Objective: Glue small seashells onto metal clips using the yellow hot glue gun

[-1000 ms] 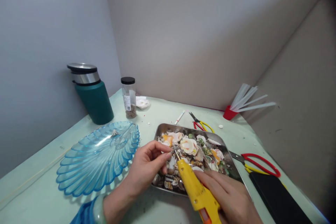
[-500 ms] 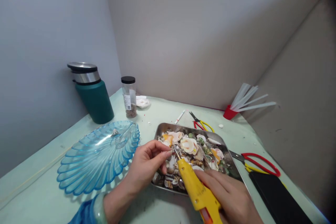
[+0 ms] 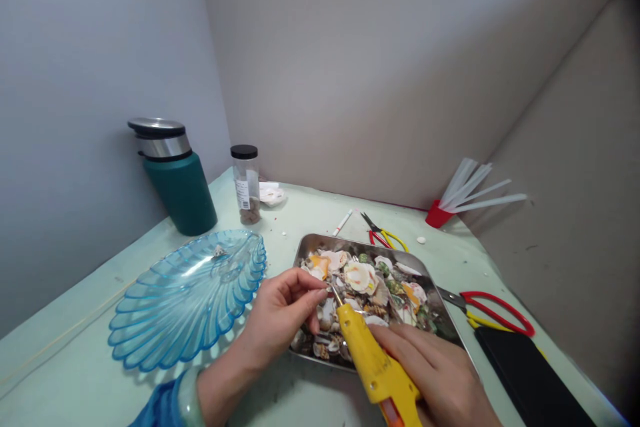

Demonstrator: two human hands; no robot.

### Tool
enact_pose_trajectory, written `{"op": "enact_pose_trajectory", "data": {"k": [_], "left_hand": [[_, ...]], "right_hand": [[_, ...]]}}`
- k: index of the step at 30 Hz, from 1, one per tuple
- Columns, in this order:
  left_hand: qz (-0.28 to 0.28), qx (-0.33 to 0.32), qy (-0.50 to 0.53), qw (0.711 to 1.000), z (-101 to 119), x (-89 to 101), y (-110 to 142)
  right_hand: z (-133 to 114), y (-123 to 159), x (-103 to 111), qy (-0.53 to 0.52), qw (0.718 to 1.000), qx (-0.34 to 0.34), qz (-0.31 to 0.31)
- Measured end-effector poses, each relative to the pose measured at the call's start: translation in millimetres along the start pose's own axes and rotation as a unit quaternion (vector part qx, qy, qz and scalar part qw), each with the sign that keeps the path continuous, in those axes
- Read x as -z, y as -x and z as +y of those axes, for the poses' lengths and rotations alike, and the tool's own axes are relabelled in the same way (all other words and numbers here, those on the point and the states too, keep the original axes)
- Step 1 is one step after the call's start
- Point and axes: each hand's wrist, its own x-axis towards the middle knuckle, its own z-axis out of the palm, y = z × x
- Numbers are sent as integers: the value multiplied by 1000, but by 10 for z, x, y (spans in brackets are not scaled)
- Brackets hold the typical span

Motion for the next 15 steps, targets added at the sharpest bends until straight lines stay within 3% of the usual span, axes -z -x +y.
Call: {"op": "enact_pose_trajectory", "data": {"k": [8, 15], "left_hand": [[6, 0, -17, 1000, -16, 7, 1], [0, -6, -31, 1000, -44, 14, -19]], "right_hand": [[6, 29, -36, -21, 1000, 0, 11], [-17, 2, -2, -9, 1000, 11, -15]]}}
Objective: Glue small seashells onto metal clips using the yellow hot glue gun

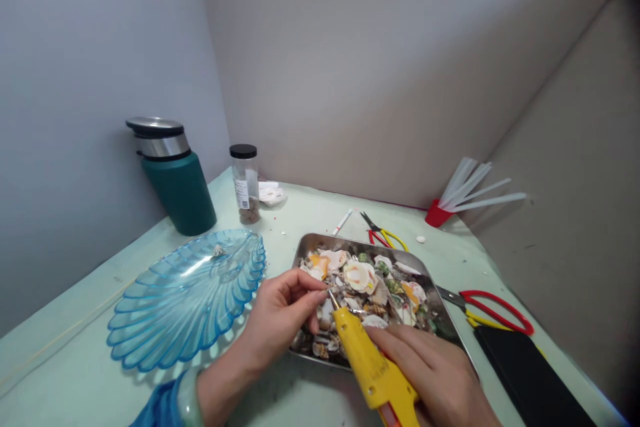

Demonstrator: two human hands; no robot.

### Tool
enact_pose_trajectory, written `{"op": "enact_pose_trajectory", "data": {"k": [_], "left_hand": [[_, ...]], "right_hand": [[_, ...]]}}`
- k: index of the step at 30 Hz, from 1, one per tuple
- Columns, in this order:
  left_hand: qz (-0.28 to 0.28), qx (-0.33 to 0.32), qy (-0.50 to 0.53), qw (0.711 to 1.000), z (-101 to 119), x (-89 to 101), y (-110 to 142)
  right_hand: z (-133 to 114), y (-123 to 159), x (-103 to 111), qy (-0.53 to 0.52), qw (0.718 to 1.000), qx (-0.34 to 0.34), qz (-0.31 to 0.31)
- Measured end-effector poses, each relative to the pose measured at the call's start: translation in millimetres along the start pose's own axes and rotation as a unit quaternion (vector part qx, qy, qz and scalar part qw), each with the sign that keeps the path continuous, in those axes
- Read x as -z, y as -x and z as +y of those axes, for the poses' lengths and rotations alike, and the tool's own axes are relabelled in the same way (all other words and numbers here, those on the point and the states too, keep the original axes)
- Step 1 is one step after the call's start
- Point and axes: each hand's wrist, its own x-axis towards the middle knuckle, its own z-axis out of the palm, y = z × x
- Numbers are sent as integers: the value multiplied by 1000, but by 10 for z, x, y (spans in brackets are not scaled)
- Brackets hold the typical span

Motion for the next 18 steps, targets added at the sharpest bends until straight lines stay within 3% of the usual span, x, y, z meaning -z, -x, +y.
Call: {"op": "enact_pose_trajectory", "data": {"k": [18], "left_hand": [[34, 14, 63, 997, 72, -16, -2]], "right_hand": [[16, 31, -12, 17, 999, -20, 21]]}}
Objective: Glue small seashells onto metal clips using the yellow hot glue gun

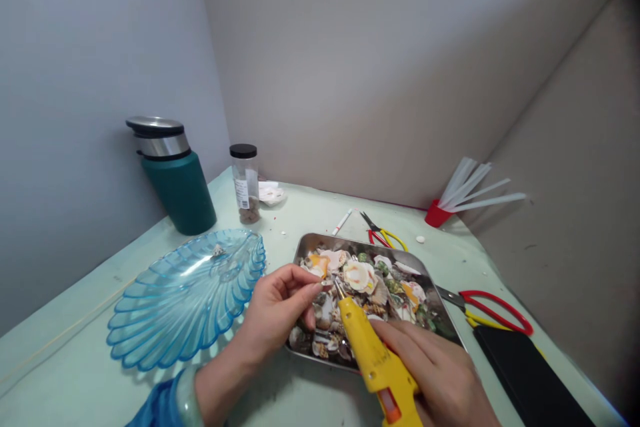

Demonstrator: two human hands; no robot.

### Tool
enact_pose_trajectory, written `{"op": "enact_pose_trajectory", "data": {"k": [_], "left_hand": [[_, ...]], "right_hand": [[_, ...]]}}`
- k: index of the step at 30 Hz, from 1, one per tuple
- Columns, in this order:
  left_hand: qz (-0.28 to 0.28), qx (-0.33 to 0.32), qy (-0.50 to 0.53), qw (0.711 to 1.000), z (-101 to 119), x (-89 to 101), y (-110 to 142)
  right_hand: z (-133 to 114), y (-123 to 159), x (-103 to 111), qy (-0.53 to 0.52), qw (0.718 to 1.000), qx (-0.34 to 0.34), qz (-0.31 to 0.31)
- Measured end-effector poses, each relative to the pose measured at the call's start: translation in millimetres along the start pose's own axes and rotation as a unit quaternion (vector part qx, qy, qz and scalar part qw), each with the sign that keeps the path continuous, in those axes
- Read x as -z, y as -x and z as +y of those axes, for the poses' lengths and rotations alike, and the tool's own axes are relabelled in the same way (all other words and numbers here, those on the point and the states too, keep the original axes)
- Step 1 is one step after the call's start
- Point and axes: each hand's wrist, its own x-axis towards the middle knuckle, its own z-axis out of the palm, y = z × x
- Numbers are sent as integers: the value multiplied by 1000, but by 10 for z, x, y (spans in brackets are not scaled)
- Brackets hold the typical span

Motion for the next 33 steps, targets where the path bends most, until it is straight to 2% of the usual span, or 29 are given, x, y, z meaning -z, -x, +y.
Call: {"op": "enact_pose_trajectory", "data": {"k": [25, 33], "left_hand": [[-10, -4, -23, 1000, 3, -7, 5], [-5, 1, 2, 1000, -1, -5, 8]], "right_hand": [[-28, -52, 18, -2, 1000, 4, 7], [-22, -28, 7, -11, 1000, -7, 7]]}}
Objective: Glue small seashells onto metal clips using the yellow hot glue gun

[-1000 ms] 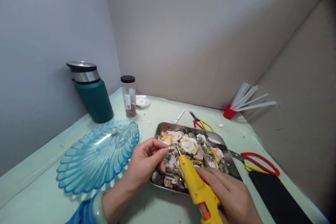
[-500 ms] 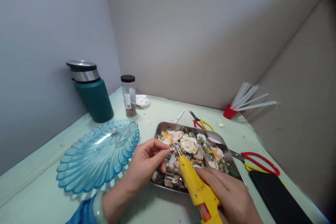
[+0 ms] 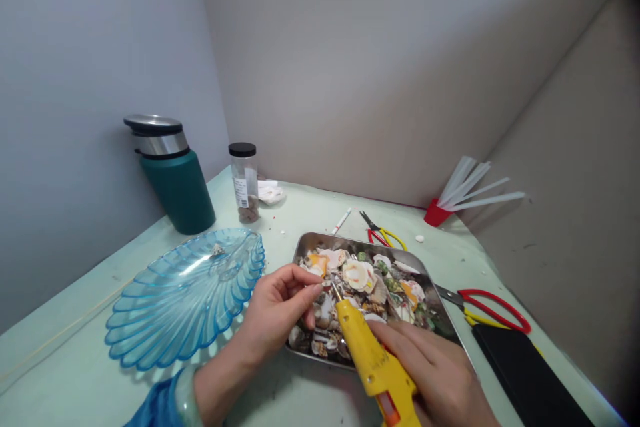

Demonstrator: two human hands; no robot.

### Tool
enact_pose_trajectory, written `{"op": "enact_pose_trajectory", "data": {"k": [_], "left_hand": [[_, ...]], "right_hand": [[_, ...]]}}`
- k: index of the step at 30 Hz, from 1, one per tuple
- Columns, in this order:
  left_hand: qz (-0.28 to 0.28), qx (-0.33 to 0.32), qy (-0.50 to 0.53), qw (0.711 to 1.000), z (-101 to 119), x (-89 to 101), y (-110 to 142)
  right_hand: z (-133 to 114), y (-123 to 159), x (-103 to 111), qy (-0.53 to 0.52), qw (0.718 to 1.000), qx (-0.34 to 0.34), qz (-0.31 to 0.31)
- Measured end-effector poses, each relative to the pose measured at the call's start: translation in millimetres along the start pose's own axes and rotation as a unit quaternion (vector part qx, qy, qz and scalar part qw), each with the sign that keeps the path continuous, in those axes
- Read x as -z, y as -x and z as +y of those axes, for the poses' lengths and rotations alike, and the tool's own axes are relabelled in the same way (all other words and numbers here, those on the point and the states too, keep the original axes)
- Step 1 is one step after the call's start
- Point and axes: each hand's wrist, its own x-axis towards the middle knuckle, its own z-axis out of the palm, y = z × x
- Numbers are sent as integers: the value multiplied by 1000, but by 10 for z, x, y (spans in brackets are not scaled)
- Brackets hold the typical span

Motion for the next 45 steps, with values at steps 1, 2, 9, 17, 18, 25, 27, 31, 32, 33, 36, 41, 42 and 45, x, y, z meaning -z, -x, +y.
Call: {"op": "enact_pose_trajectory", "data": {"k": [1, 2, 9, 17, 18, 25, 27, 31, 32, 33, 36, 41, 42, 45], "left_hand": [[1, 2, 2, 1000, 5, -2, -1], [3, 3, 3, 1000, 11, -3, -1], [6, 1, 8, 1000, 19, -3, -2], [6, -1, 7, 1000, 11, -1, 3], [4, -2, 4, 1000, 10, 0, 2], [-6, -8, -19, 1000, -3, 10, 7], [-8, -5, -26, 1000, 2, 8, 9], [-8, 0, -31, 999, 9, 1, 11], [-9, -2, -32, 999, 7, 0, 11], [-10, -4, -31, 999, 4, -1, 12], [-11, -6, -31, 999, -9, 0, 13], [-12, -10, -25, 1000, -15, 2, 5], [-13, -11, -24, 1000, -16, 3, 3], [-17, -17, -28, 999, -28, 4, -1]], "right_hand": [[0, 6, -3, -2, 1000, -2, -1], [1, 13, -6, -4, 1000, -4, -2], [19, 68, -21, 4, 1000, -10, -4], [41, 42, -29, -7, 1000, -6, 5], [41, 38, -29, -8, 1000, -6, 5], [11, 3, -8, -11, 1000, -5, 10], [6, -5, -2, -9, 1000, -1, 7], [1, -15, 5, -6, 1000, 1, -1], [-1, -17, 7, -6, 1000, 0, -3], [-2, -21, 8, -7, 1000, -1, -5], [-6, -31, 8, -6, 1000, 4, -3], [-7, -24, 5, -6, 1000, 6, -4], [-6, -20, 5, -8, 1000, 6, -7], [-5, -12, 7, -7, 1000, 8, -16]]}}
